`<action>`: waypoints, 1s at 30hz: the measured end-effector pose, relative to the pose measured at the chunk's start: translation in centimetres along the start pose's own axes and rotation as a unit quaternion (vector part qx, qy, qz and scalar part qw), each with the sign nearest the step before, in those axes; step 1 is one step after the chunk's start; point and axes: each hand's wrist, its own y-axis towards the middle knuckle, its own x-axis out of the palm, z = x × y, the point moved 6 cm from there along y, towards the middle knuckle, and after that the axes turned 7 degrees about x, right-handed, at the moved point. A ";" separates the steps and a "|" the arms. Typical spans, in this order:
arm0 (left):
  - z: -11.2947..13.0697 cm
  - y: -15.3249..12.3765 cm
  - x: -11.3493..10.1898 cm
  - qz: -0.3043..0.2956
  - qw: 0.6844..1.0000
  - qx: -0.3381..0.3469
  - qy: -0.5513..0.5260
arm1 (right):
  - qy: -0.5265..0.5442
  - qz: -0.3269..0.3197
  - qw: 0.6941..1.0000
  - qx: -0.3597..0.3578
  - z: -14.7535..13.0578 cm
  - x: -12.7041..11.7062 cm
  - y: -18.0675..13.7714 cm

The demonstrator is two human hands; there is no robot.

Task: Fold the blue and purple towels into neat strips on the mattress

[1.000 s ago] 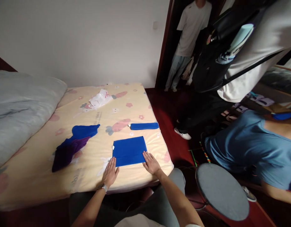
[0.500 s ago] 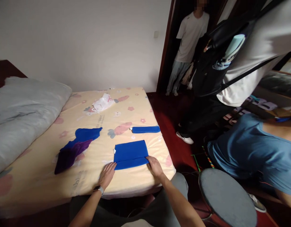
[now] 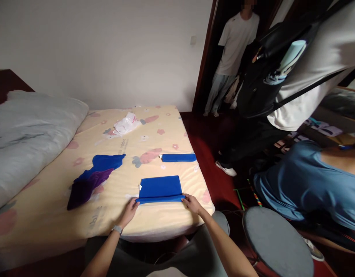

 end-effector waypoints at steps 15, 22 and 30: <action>1.9 4.1 0.6 0.019 0.980 -0.003 0.200 | -0.118 0.092 0.987 0.063 -0.5 -0.9 3.6; 6.2 3.0 0.5 0.040 0.944 0.151 0.289 | -0.188 0.252 0.949 0.008 -3.4 -0.3 0.7; 9.2 4.1 6.1 -0.046 0.921 0.258 0.289 | -0.315 0.182 0.909 -0.204 -9.7 7.8 1.2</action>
